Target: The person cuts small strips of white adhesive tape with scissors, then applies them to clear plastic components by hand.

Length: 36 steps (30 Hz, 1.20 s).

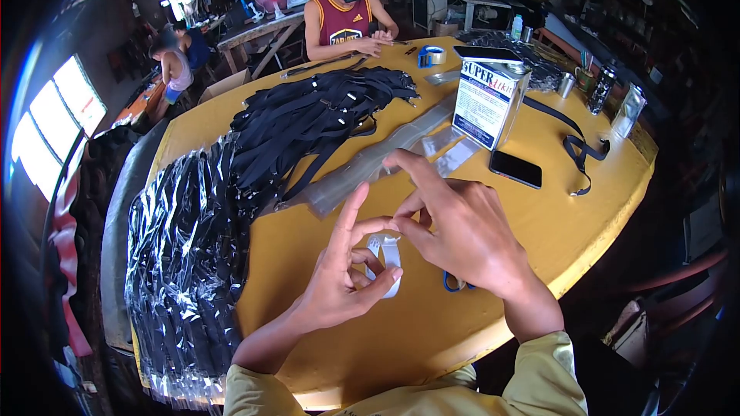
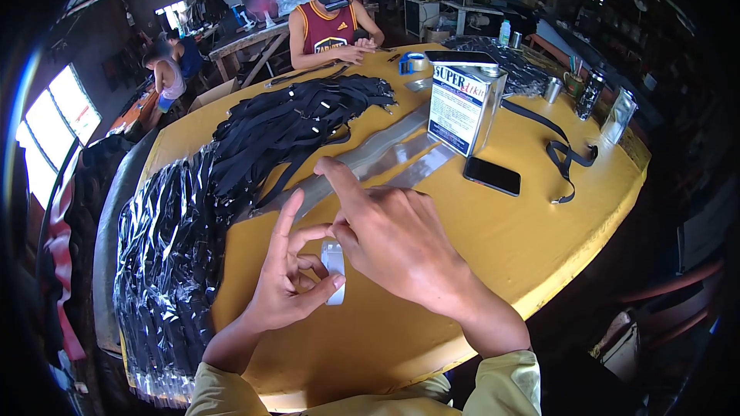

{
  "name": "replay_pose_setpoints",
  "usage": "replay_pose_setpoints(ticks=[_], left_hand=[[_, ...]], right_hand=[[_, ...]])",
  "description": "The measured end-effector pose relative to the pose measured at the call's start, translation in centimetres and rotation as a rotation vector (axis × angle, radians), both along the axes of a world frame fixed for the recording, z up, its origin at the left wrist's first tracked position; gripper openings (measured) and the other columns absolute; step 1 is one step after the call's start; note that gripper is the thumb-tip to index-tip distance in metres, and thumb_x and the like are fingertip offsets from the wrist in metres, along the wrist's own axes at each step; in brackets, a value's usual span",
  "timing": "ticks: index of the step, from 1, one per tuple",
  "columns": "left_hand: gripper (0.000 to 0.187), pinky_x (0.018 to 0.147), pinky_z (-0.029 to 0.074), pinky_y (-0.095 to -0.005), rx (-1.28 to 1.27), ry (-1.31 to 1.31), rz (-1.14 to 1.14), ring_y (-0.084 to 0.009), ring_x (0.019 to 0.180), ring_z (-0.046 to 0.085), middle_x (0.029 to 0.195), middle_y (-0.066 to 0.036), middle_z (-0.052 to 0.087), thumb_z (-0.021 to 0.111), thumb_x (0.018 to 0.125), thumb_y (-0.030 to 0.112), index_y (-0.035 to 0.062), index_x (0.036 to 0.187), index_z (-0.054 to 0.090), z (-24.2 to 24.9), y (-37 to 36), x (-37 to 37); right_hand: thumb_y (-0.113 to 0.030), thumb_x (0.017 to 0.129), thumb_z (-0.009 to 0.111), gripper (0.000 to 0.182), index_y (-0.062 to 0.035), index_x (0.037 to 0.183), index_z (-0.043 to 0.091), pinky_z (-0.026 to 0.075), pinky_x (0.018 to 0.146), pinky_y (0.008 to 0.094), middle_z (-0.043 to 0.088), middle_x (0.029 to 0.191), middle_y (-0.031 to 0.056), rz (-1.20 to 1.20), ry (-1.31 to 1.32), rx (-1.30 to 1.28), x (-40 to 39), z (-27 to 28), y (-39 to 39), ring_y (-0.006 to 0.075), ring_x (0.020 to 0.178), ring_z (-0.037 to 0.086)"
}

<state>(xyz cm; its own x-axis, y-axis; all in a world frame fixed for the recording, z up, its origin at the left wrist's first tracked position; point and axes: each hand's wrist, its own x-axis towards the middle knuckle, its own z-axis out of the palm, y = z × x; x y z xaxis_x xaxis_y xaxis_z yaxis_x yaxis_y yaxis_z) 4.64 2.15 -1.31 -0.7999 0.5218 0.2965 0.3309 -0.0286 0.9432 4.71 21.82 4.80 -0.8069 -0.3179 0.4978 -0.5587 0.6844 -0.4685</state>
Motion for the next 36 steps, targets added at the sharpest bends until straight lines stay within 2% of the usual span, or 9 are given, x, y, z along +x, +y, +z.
replay_pose_setpoints(ticks=[3,10,12,15,19,22,32,35,36], left_hand=[[0.104,0.05,0.047,-0.0152,-0.015,0.007,-0.001,-0.0075,0.073,0.063,0.134,-0.019,0.05,0.067,0.084,-0.007,0.0145,0.156,-0.004,0.1,0.1,0.1],[0.108,0.053,0.05,-0.0151,-0.014,-0.043,-0.031,-0.0119,0.078,0.067,0.134,-0.018,0.049,0.068,0.081,-0.011,0.0164,0.156,-0.006,0.1,-0.2,-0.2],[0.109,0.055,0.052,-0.0163,0.027,-0.019,-0.056,-0.0113,0.078,0.067,0.134,-0.018,0.05,0.068,0.081,-0.012,0.0155,0.156,-0.006,-0.2,-0.4,-0.6],[0.104,0.054,0.051,-0.0166,0.091,0.045,-0.027,-0.0108,0.076,0.066,0.135,-0.017,0.05,0.066,0.082,-0.012,0.0151,0.156,-0.002,-0.3,-0.4,-0.7],[0.103,0.058,0.054,-0.0191,0.118,0.073,-0.009,-0.0113,0.077,0.066,0.136,-0.019,0.05,0.065,0.082,-0.013,0.0142,0.155,-0.002,0.1,-0.7,-0.8],[0.103,0.061,0.056,-0.0214,0.122,0.137,-0.016,-0.013,0.078,0.068,0.136,-0.02,0.05,0.065,0.081,-0.013,0.0123,0.155,-0.002,0.0,-0.8,-1.0],[0.099,0.063,0.057,-0.0229,0.107,0.246,0.017,-0.0148,0.075,0.069,0.134,-0.021,0.052,0.063,0.082,-0.014,0.0095,0.154,0.0,0.3,-1.2,-0.8],[0.099,0.063,0.057,-0.0228,0.142,0.259,0.014,-0.0149,0.075,0.069,0.134,-0.021,0.051,0.063,0.082,-0.014,0.0094,0.155,0.0,0.4,-1.2,-0.9],[0.099,0.063,0.057,-0.0228,0.146,0.251,0.015,-0.0149,0.075,0.07,0.135,-0.021,0.051,0.064,0.082,-0.014,0.0092,0.155,0.0,0.4,-1.2,-0.9]], right_hand=[[-0.005,0.076,0.071,0.062,-0.0082,0.133,0.046,0.053,0.063,0.0362,0.072,0.076,0.006,-0.067,-0.006,0.056,-0.3,0.2,-0.1,0.0264,0.066,0.07],[-0.007,0.077,0.071,0.07,-0.009,0.14,0.042,0.054,0.063,0.0363,0.072,0.076,0.0081,-0.131,-0.047,0.061,-0.6,-0.5,0.1,0.0264,0.067,0.07],[-0.013,0.082,0.07,0.061,-0.0048,0.136,0.043,0.054,0.065,0.0465,0.069,0.077,0.019,-0.226,-0.113,-0.111,-0.3,-1.0,0.8,0.0369,0.072,0.069],[-0.017,0.083,0.072,0.056,-0.0078,0.133,0.048,0.054,0.063,0.045,0.069,0.082,0.0182,-0.272,-0.251,-0.362,0.8,-3.7,2.4,0.0363,0.069,0.068],[-0.014,0.085,0.067,0.031,-0.0075,0.113,0.055,0.053,0.077,0.0489,0.067,0.091,0.0145,-0.279,-0.506,0.231,3.1,-11.3,5.5,0.0349,0.09,0.067],[-0.018,0.082,0.066,0.032,-0.0095,0.113,0.058,0.051,0.08,0.0488,0.066,0.095,0.0127,-0.347,-0.478,0.345,4.6,-14.0,5.5,0.0353,0.094,0.066],[-0.013,0.08,0.065,0.042,-0.0056,0.119,0.053,0.05,0.082,0.0493,0.065,0.097,0.0205,-0.335,-0.502,0.452,2.3,-14.5,7.1,0.0395,0.092,0.065],[-0.009,0.08,0.062,0.04,-0.0051,0.119,0.054,0.05,0.08,0.0496,0.067,0.097,0.0222,-0.166,-0.548,0.297,0.9,-13.9,9.4,0.0403,0.092,0.065],[-0.008,0.08,0.064,0.038,-0.0048,0.117,0.056,0.051,0.077,0.046,0.068,0.094,0.0209,-0.119,-0.534,0.244,0.7,-13.3,10.1,0.0357,0.088,0.067]])
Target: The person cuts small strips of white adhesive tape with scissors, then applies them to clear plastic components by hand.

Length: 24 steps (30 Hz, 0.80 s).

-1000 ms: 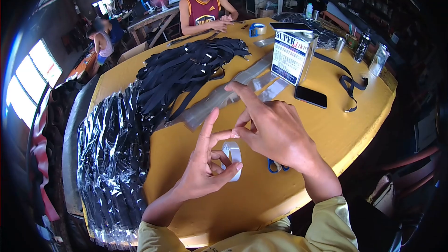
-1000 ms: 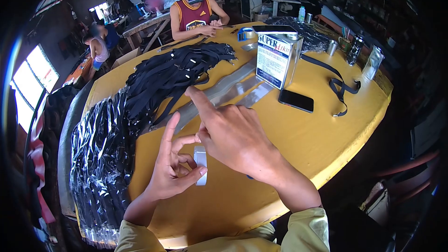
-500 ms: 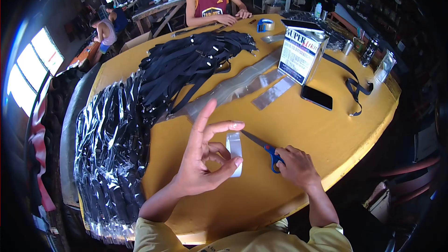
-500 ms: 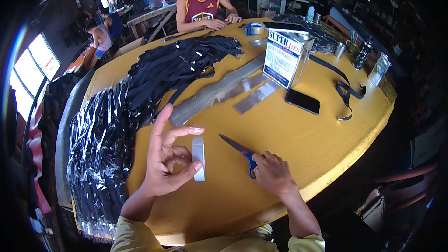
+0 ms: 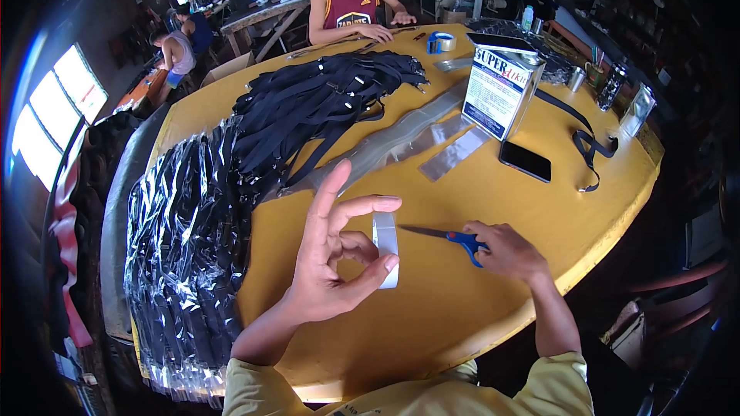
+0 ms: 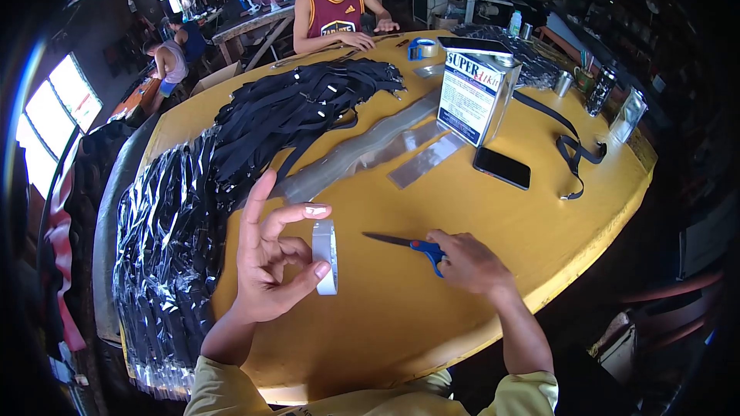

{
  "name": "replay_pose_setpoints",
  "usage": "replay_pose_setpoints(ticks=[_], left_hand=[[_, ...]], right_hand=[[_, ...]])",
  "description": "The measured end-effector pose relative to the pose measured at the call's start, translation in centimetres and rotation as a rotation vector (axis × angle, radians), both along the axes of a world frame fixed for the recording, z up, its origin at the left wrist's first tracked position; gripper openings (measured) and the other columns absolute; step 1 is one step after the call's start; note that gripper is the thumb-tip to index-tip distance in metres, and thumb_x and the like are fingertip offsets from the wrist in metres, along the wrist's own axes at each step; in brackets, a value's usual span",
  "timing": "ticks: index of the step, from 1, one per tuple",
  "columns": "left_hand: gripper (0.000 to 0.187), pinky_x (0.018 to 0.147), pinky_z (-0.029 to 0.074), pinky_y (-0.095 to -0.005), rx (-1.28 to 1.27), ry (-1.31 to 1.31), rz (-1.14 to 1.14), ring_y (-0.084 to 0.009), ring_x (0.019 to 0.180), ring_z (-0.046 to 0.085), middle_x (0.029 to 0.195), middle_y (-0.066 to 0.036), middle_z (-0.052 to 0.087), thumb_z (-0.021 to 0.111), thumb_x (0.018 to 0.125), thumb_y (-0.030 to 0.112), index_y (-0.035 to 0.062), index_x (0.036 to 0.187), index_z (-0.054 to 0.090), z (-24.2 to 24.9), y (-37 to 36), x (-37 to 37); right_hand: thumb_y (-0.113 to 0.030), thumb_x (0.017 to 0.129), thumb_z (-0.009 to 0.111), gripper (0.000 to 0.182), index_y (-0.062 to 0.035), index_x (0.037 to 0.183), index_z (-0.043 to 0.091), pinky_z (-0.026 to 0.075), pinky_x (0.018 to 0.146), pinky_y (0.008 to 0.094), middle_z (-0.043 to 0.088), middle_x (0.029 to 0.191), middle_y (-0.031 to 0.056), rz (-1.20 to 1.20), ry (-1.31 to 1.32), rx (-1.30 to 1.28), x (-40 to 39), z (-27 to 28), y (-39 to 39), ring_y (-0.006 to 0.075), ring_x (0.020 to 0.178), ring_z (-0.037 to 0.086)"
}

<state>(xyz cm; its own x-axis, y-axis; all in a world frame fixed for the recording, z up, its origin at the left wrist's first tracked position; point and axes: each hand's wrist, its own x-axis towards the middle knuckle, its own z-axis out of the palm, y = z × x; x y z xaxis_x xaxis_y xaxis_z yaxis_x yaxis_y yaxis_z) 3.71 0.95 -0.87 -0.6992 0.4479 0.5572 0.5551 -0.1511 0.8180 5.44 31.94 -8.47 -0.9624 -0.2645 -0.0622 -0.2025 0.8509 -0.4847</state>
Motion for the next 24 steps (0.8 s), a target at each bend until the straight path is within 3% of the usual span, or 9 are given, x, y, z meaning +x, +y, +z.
replay_pose_setpoints(ticks=[2,4,7,10,14,16,24], left_hand=[[0.099,0.063,0.056,-0.0228,0.007,-0.002,0.005,-0.015,0.075,0.07,0.135,-0.021,0.051,0.064,0.082,-0.014,0.0091,0.155,0.0,0.1,-0.1,0.0],[0.1,0.063,0.056,-0.0227,0.021,-0.015,-0.018,-0.0153,0.076,0.07,0.136,-0.021,0.05,0.064,0.081,-0.014,0.0089,0.155,0.0,0.0,-0.2,-0.1],[0.1,0.063,0.056,-0.0225,0.002,-0.007,-0.008,-0.0152,0.076,0.07,0.137,-0.021,0.049,0.064,0.081,-0.014,0.0089,0.155,0.0,0.1,-0.1,-0.2],[0.1,0.063,0.056,-0.0223,-0.004,-0.021,-0.019,-0.015,0.076,0.07,0.137,-0.021,0.049,0.064,0.081,-0.014,0.0091,0.155,0.001,0.0,-0.1,-0.2],[0.1,0.063,0.056,-0.0223,-0.009,-0.006,-0.009,-0.0147,0.076,0.07,0.137,-0.022,0.049,0.064,0.081,-0.014,0.0091,0.155,0.001,-0.1,-0.1,-0.2],[0.105,0.059,0.053,-0.0192,-0.012,-0.01,-0.002,-0.0137,0.077,0.069,0.135,-0.023,0.05,0.066,0.077,-0.017,0.0076,0.154,-0.001,-0.1,0.0,-0.2],[0.105,0.059,0.053,-0.0193,-0.04,-0.009,-0.001,-0.014,0.077,0.069,0.135,-0.023,0.05,0.066,0.077,-0.017,0.0075,0.154,-0.001,0.0,0.0,0.1]], right_hand=[[-0.007,0.08,0.066,0.036,-0.0046,0.116,0.058,0.052,0.074,0.0423,0.069,0.091,0.0197,0.039,0.018,-0.058,-0.3,2.7,0.4,0.0312,0.085,0.068],[-0.008,0.075,0.076,0.043,-0.0005,0.115,0.062,0.052,0.074,0.0365,0.066,0.083,0.0173,0.026,-0.221,-0.156,0.2,7.8,0.5,0.0255,0.075,0.066],[-0.009,0.066,0.085,0.051,-0.0011,0.112,0.064,0.05,0.068,0.0325,0.065,0.08,0.012,-0.038,-0.094,-0.293,1.5,11.0,1.3,0.0204,0.07,0.062],[-0.008,0.065,0.087,0.053,-0.0005,0.113,0.064,0.049,0.066,0.0338,0.066,0.08,0.0109,0.143,0.086,-0.183,1.8,13.4,1.9,0.0206,0.069,0.06],[-0.011,0.066,0.086,0.051,-0.0002,0.111,0.065,0.05,0.069,0.0339,0.067,0.082,0.0115,0.216,0.092,-0.032,1.7,16.0,1.1,0.0224,0.074,0.064],[-0.011,0.066,0.086,0.05,-0.0007,0.111,0.065,0.05,0.07,0.0346,0.068,0.083,0.0107,0.194,0.072,-0.07,1.7,15.9,0.9,0.0228,0.075,0.064],[-0.01,0.07,0.08,0.044,-0.0024,0.111,0.066,0.05,0.075,0.0368,0.068,0.085,0.01,0.26,0.091,-0.036,1.2,16.1,-0.1,0.0256,0.081,0.064]])
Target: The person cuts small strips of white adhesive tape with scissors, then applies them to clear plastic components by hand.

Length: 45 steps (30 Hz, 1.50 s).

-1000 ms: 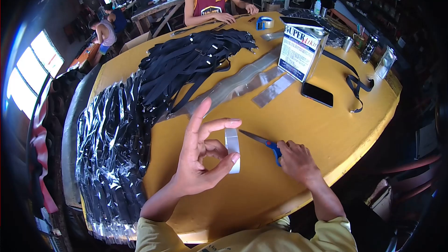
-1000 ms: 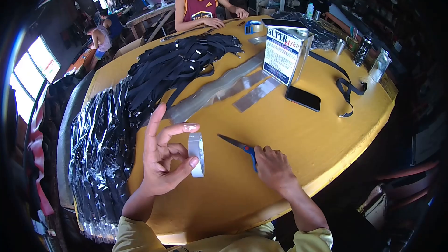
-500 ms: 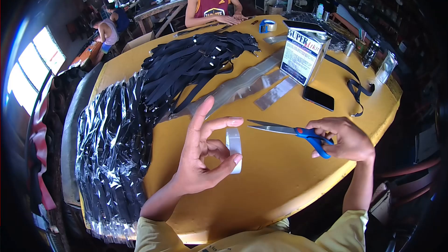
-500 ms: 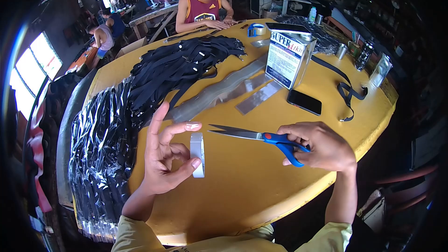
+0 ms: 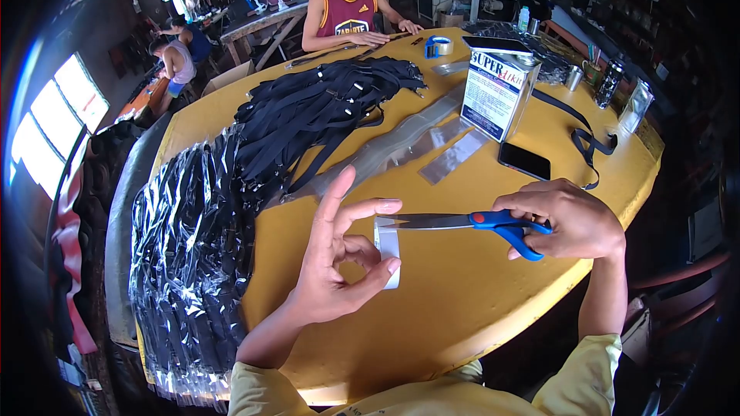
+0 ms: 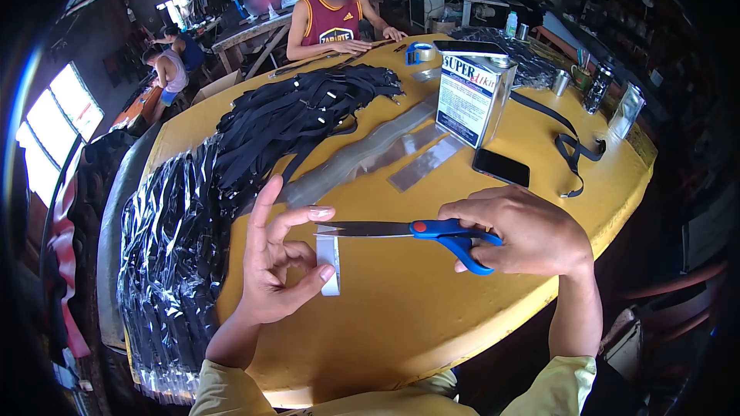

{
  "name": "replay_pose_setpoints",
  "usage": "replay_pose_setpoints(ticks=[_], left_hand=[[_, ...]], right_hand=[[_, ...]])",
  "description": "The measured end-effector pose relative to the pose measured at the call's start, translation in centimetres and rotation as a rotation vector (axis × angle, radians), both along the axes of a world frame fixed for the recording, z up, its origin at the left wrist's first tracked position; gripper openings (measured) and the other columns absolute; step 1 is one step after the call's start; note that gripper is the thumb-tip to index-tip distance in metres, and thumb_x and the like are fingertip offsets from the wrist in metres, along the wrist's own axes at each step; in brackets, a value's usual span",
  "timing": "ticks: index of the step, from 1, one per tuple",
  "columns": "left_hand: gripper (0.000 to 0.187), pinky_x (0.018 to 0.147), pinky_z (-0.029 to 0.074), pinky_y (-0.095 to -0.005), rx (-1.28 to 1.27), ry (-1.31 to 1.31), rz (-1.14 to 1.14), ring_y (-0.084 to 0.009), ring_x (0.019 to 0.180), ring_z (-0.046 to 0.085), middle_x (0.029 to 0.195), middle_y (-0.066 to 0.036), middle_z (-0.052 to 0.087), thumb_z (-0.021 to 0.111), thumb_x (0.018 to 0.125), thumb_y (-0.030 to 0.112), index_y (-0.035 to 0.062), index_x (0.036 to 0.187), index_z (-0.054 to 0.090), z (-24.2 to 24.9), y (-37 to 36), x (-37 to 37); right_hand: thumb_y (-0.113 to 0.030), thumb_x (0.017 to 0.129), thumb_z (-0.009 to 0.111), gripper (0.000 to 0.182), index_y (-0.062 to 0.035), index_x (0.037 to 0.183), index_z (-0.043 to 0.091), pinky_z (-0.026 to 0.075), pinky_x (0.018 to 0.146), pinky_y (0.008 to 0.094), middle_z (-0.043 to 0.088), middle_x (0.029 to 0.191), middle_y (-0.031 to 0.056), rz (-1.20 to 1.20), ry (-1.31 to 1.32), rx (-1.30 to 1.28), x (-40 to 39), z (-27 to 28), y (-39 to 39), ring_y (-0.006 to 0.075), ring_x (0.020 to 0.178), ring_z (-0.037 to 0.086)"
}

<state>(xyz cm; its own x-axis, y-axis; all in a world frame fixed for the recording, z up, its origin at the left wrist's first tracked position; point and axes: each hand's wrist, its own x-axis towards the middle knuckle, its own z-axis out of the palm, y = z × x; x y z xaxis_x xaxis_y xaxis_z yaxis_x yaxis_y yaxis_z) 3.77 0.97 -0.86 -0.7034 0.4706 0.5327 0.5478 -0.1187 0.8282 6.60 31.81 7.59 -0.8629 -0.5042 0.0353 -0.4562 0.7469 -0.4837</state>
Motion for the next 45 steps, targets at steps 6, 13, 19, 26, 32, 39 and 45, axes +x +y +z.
replay_pose_setpoints(ticks=[6,13,19,26,32,39,45], left_hand=[[0.103,0.059,0.053,-0.0201,0.014,0.011,-0.012,-0.0141,0.075,0.069,0.137,-0.023,0.049,0.065,0.079,-0.015,0.008,0.154,0.0,-0.1,0.0,0.0],[0.1,0.06,0.054,-0.0207,0.016,0.008,-0.022,-0.0138,0.074,0.069,0.138,-0.022,0.048,0.064,0.081,-0.015,0.009,0.155,0.001,0.0,0.0,0.0],[0.1,0.06,0.054,-0.0211,0.012,0.001,-0.017,-0.0139,0.074,0.069,0.138,-0.021,0.048,0.065,0.08,-0.015,0.0089,0.155,0.002,0.0,-0.1,0.0],[0.102,0.061,0.053,-0.0212,0.018,-0.003,0.009,-0.0127,0.075,0.068,0.138,-0.021,0.048,0.065,0.08,-0.016,0.0093,0.155,0.001,0.0,-0.2,-0.1],[0.106,0.06,0.051,-0.0203,0.019,-0.033,-0.012,-0.0097,0.07,0.065,0.148,-0.023,0.036,0.065,0.077,-0.018,0.0111,0.155,0.0,0.4,-0.2,-0.3],[0.108,0.061,0.05,-0.0209,-0.009,0.103,0.045,-0.009,0.068,0.063,0.153,-0.026,0.028,0.066,0.077,-0.018,0.0123,0.156,-0.002,0.4,-0.2,-0.4],[0.111,0.063,0.052,-0.023,-0.103,0.232,0.036,-0.0122,0.072,0.064,0.153,-0.029,0.026,0.067,0.077,-0.017,0.0136,0.155,-0.006,-0.4,0.0,-0.3]], right_hand=[[-0.005,0.07,0.072,0.042,-0.004,0.112,0.066,0.049,0.076,0.0383,0.067,0.084,0.01,0.025,0.011,-0.029,-0.1,0.4,-0.4,0.027,0.08,0.063],[-0.001,0.066,0.076,0.048,-0.0003,0.113,0.068,0.052,0.066,0.0327,0.067,0.083,0.0109,0.078,0.081,-0.037,-0.3,0.0,-0.4,0.0228,0.072,0.064],[0.001,0.066,0.074,0.047,-0.0005,0.113,0.068,0.051,0.064,0.0323,0.067,0.082,0.0106,0.087,0.101,-0.057,-0.4,-0.1,-0.3,0.0221,0.07,0.063],[-0.006,0.069,0.077,0.046,0.0013,0.114,0.067,0.053,0.073,0.0363,0.071,0.09,0.0144,-0.015,0.027,-0.035,-0.2,-0.6,-0.4,0.0279,0.079,0.067],[-0.008,0.07,0.078,0.046,0.0015,0.114,0.067,0.053,0.071,0.0361,0.07,0.09,0.0144,-0.033,0.017,-0.11,0.2,-1.8,-0.6,0.027,0.081,0.068],[-0.013,0.074,0.074,0.034,-0.0068,0.103,0.059,0.05,0.065,0.0385,0.069,0.069,0.0096,-0.299,-0.099,0.012,-0.6,-5.4,-0.9,0.0289,0.068,0.068],[-0.028,0.07,0.076,0.028,-0.0103,0.087,0.06,0.05,0.065,0.0407,0.067,0.079,0.0101,-0.166,0.047,0.382,-1.8,-15.7,-1.5,0.0296,0.075,0.066]])
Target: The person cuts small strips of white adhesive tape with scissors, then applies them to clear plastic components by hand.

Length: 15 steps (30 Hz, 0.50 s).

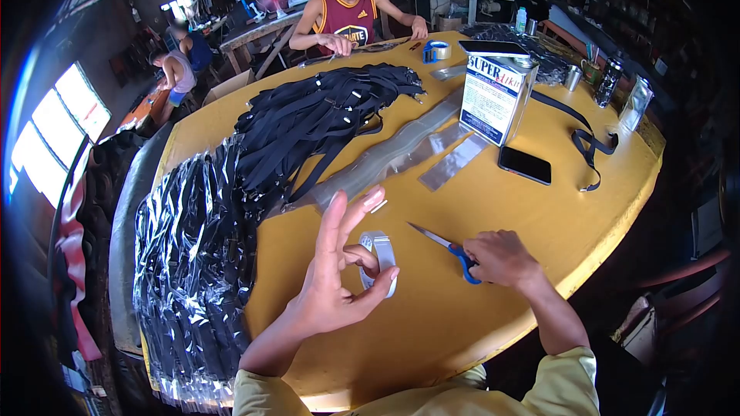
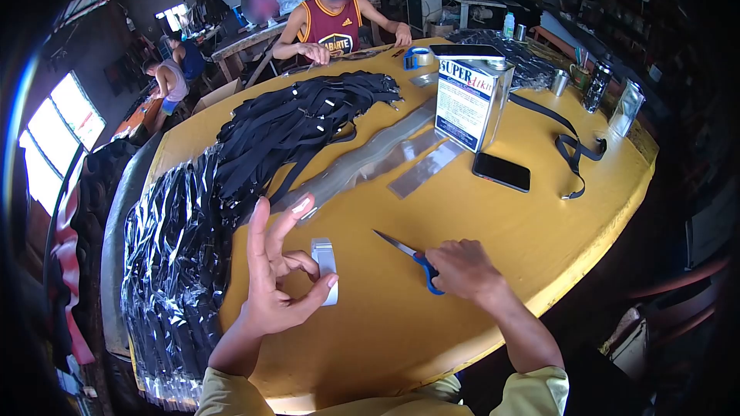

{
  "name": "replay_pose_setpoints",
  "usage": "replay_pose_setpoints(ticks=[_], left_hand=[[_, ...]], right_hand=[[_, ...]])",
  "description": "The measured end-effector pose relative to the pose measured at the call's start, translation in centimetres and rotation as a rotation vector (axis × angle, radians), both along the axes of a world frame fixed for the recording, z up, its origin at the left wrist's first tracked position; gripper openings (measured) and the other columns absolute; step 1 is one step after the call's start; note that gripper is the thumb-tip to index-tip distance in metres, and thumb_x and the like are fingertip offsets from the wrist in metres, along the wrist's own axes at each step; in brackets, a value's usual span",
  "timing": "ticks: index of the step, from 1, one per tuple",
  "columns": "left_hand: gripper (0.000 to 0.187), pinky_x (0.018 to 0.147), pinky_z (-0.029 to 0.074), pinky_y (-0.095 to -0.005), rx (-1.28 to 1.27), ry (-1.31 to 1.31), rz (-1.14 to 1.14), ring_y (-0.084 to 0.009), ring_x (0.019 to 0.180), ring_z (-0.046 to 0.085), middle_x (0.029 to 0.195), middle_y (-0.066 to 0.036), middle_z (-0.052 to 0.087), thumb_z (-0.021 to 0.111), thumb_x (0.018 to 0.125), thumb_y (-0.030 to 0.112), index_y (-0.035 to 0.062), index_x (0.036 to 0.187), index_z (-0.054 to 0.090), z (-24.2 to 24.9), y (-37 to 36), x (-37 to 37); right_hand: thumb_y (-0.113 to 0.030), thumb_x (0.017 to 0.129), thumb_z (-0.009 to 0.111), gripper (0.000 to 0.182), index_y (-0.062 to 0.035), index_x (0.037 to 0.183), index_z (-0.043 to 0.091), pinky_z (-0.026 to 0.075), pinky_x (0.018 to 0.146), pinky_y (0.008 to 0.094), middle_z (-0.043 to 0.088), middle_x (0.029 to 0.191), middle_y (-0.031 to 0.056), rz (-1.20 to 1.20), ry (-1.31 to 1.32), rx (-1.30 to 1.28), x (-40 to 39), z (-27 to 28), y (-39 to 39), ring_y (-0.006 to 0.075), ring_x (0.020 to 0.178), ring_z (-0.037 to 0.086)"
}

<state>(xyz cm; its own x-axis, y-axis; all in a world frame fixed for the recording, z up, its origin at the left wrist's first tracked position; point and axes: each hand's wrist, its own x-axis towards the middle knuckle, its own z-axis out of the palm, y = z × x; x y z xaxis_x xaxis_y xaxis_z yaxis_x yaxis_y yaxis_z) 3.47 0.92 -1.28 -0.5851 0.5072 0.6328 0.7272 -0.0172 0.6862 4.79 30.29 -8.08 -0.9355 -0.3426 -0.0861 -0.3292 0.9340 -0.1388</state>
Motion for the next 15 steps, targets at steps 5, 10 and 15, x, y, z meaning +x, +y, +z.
replay_pose_setpoints(ticks=[5,10,15], left_hand=[[0.114,0.065,0.054,-0.0237,-0.043,0.031,-0.013,-0.0155,0.08,0.068,0.153,-0.031,0.025,0.068,0.076,-0.016,0.014,0.155,-0.009,-0.4,0.2,-0.1],[0.115,0.065,0.054,-0.0237,-0.118,0.094,0.009,-0.017,0.084,0.068,0.152,-0.032,0.025,0.068,0.076,-0.015,0.0151,0.155,-0.009,-0.7,0.3,0.0],[0.114,0.065,0.055,-0.0239,-0.129,0.162,0.044,-0.0195,0.088,0.068,0.152,-0.031,0.025,0.069,0.075,-0.015,0.0147,0.155,-0.008,-0.9,0.4,-0.1]], right_hand=[[-0.016,0.074,0.073,0.03,-0.0078,0.1,0.063,0.052,0.071,0.037,0.067,0.083,0.0093,-0.029,-0.164,-0.337,0.2,4.0,-1.9,0.0255,0.079,0.067],[-0.011,0.091,0.07,0.033,-0.0044,0.119,0.055,0.05,0.076,0.0263,0.068,0.092,0.0055,-0.052,-0.056,-1.579,0.5,6.5,-8.3,0.0107,0.088,0.064],[-0.008,0.092,0.069,0.038,-0.0015,0.124,0.05,0.05,0.079,0.026,0.068,0.097,0.0085,0.02,-0.004,-1.941,-0.1,6.8,-12.1,0.0104,0.092,0.064]])
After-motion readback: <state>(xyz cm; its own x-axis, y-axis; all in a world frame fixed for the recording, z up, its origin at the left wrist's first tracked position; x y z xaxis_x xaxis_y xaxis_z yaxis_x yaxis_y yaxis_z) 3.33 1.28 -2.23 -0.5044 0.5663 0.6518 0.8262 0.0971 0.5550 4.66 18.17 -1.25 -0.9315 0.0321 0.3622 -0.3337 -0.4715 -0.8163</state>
